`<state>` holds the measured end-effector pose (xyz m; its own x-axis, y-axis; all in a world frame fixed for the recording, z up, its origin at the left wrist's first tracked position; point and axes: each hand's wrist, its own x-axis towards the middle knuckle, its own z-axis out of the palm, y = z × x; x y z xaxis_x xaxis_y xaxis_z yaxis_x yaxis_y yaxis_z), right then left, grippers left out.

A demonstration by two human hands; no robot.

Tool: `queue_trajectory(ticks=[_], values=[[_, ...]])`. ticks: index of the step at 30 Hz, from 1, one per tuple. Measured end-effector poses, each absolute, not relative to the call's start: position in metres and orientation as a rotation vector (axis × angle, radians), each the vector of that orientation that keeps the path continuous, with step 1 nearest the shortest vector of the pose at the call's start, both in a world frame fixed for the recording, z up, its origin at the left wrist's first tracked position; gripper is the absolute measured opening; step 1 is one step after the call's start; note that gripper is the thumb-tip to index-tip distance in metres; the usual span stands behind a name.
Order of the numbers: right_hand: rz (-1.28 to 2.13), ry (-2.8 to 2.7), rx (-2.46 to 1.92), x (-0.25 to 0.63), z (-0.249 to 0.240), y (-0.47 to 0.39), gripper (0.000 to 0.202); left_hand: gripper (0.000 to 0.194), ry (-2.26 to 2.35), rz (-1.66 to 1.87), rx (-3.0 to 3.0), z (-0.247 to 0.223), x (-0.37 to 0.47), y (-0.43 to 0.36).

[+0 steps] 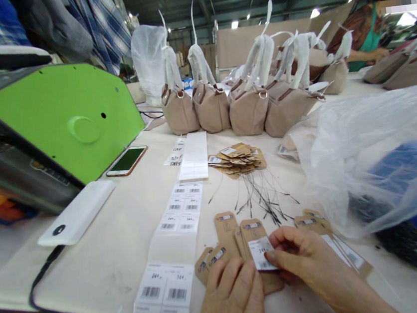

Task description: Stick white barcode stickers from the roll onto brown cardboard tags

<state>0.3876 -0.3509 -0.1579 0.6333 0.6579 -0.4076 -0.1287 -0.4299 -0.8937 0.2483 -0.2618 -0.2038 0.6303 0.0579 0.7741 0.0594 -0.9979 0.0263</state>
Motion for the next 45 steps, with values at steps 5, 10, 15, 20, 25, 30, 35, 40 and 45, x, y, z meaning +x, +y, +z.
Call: queue_trajectory(ticks=[5,10,15,20,25,30,35,40,45], values=[[0.989,-0.472,-1.813,0.389,-0.157,-0.351,0.016,0.019,-0.099,-1.363,-2.815,-0.205,0.249,-0.261],[0.953,-0.436,-1.807,0.386,-0.155,-0.351,0.016,0.02,-0.101,-1.355,-2.833,-0.204,0.249,-0.262],[0.952,-0.422,-1.79,0.388,-0.155,-0.35,0.015,0.019,-0.092,-1.35,-2.848,-0.202,0.248,-0.262],[1.015,-0.451,-1.826,0.393,-0.153,-0.348,0.013,0.019,-0.092,-1.375,-2.842,-0.203,0.249,-0.263],[1.019,-0.47,-1.873,0.394,-0.153,-0.348,0.014,0.019,-0.113,-1.357,-2.867,-0.203,0.25,-0.262],[0.985,-0.516,-1.906,0.392,-0.154,-0.348,0.014,0.018,-0.107,-1.38,-2.855,-0.202,0.249,-0.262],[0.963,-0.562,-1.931,0.392,-0.157,-0.349,0.013,0.017,-0.154,-1.277,-2.933,-0.198,0.247,-0.264],[0.905,-0.616,-1.954,0.393,-0.163,-0.35,0.012,0.02,-0.233,-1.067,-2.962,-0.193,0.244,-0.263],[0.849,-0.675,-2.018,0.391,-0.157,-0.349,0.009,0.029,-0.23,-1.148,-2.853,-0.195,0.252,-0.263]])
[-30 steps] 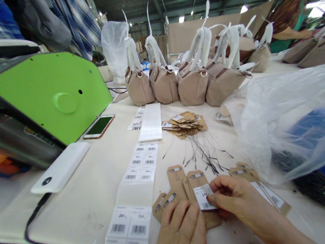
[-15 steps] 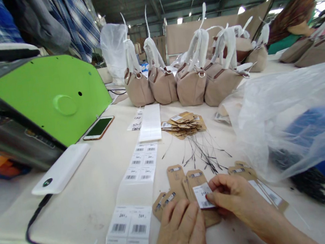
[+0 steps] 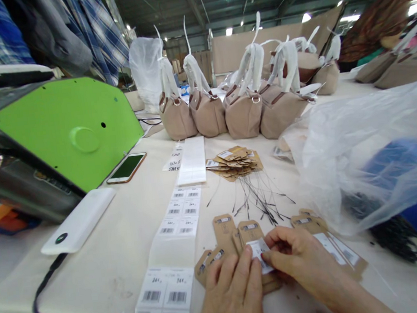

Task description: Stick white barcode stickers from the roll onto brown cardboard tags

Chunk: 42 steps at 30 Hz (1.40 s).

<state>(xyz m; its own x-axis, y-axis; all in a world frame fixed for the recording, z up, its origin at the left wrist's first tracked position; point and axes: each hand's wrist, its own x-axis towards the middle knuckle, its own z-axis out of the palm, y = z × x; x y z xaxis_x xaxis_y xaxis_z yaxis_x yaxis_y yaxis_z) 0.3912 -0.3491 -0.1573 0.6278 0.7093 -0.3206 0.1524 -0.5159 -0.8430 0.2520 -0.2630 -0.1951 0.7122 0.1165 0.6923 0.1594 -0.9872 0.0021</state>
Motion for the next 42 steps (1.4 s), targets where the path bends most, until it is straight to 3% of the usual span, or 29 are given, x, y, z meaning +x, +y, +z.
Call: queue_trajectory(ticks=[11,15,18,20,23,26,42], values=[[0.591,-0.883,-2.422,0.383,-0.144,-0.351,0.005,0.028,-0.212,-1.184,-2.892,-0.195,0.254,-0.263],[0.35,-1.001,-2.459,0.381,-0.153,-0.356,0.004,0.027,-0.207,-1.2,-2.891,-0.195,0.254,-0.263],[0.031,-1.01,-2.55,0.382,-0.16,-0.362,0.022,0.027,-0.222,-1.191,-2.894,-0.195,0.254,-0.263],[-0.128,-1.05,-2.511,0.383,-0.165,-0.366,0.031,0.027,-0.226,-1.188,-2.897,-0.195,0.253,-0.264],[-0.224,-1.319,-2.244,0.382,-0.175,-0.374,0.016,0.027,-0.234,-1.173,-2.913,-0.197,0.252,-0.265],[-0.317,-1.512,-2.096,0.38,-0.185,-0.381,0.024,0.027,-0.245,-1.14,-2.943,-0.199,0.251,-0.266],[-0.626,-1.717,-2.311,0.376,-0.185,-0.382,0.045,0.03,-0.253,-1.173,-2.976,-0.202,0.249,-0.266]])
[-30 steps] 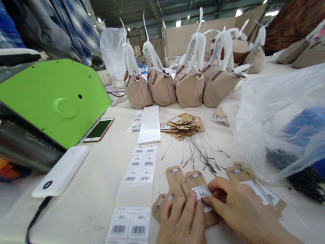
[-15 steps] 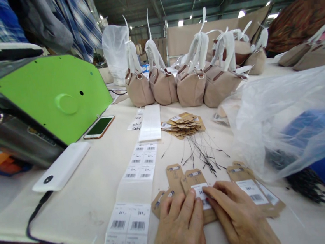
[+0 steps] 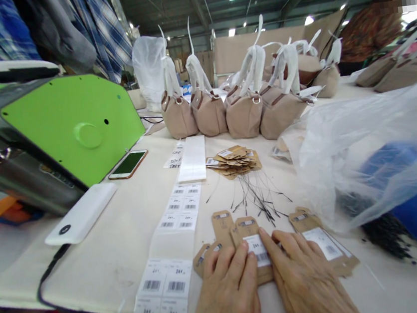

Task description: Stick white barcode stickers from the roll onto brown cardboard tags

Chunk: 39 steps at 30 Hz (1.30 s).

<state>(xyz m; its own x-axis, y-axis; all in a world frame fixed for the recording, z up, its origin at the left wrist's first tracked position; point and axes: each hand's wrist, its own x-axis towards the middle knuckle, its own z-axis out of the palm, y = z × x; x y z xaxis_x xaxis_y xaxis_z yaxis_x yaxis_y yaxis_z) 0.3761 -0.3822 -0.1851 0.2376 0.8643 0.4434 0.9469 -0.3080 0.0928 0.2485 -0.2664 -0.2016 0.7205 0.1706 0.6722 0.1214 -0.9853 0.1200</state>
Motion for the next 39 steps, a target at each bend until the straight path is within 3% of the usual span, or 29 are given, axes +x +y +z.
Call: queue_trajectory(ticks=[22,26,30,39], values=[[-0.513,-1.747,-1.851,0.376,-0.178,-0.404,0.03,0.026,0.226,1.076,2.836,-0.194,0.243,-0.266],[-0.385,-1.511,-1.984,0.38,-0.172,-0.397,0.02,0.026,0.217,1.046,2.86,-0.194,0.243,-0.266],[-0.245,-1.238,-2.223,0.384,-0.161,-0.369,0.022,0.026,0.241,1.074,2.83,-0.194,0.245,-0.268],[-0.11,-1.2,-2.32,0.383,-0.164,-0.338,0.016,0.022,0.285,1.064,2.805,-0.192,0.246,-0.27]])
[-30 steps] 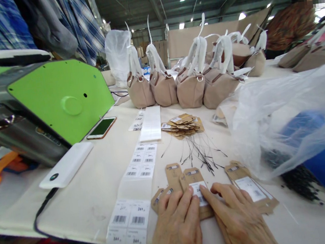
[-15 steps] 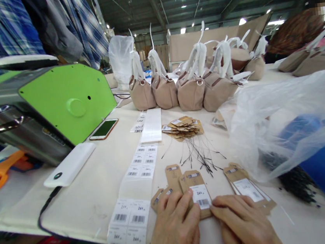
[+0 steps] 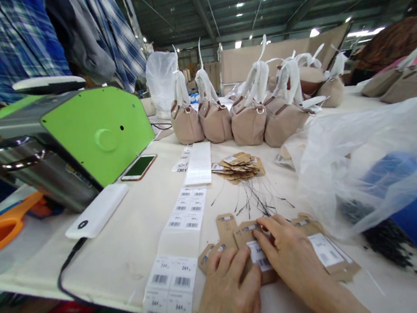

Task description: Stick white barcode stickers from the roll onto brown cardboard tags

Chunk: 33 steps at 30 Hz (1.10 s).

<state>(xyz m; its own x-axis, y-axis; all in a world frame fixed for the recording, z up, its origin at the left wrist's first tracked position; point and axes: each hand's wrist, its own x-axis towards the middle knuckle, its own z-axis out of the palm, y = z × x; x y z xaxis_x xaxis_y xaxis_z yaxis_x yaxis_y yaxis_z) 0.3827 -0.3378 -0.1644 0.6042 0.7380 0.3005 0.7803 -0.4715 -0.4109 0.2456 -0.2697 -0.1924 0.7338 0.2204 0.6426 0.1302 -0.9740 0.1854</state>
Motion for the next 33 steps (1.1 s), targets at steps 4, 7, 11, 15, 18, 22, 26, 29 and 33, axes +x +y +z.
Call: queue_trajectory(ticks=[4,7,11,15,18,22,26,29,33], values=[[-0.157,-1.216,-2.237,0.381,-0.167,-0.344,0.02,0.023,0.231,1.171,2.805,-0.198,0.247,-0.267],[-0.139,-1.24,-2.129,0.377,-0.168,-0.347,0.021,0.025,0.239,1.161,2.832,-0.202,0.247,-0.267],[-0.039,-1.091,-2.162,0.374,-0.168,-0.345,0.028,0.025,0.259,1.145,2.842,-0.205,0.246,-0.268],[0.02,-1.023,-2.198,0.376,-0.168,-0.34,0.026,0.026,0.225,1.194,2.826,-0.207,0.246,-0.267],[0.059,-1.004,-2.147,0.377,-0.168,-0.339,0.026,0.026,0.223,1.173,2.843,-0.206,0.247,-0.267],[0.15,-0.931,-2.05,0.379,-0.166,-0.34,0.024,0.028,0.29,1.037,2.838,-0.199,0.244,-0.27],[0.306,-0.786,-1.982,0.382,-0.165,-0.338,0.018,0.031,0.333,0.955,2.83,-0.192,0.241,-0.273],[0.424,-0.687,-1.92,0.386,-0.163,-0.335,0.019,0.031,0.35,0.971,2.827,-0.192,0.241,-0.274],[0.537,-0.596,-1.853,0.39,-0.161,-0.334,0.025,0.029,0.398,1.057,2.795,-0.197,0.243,-0.275]])
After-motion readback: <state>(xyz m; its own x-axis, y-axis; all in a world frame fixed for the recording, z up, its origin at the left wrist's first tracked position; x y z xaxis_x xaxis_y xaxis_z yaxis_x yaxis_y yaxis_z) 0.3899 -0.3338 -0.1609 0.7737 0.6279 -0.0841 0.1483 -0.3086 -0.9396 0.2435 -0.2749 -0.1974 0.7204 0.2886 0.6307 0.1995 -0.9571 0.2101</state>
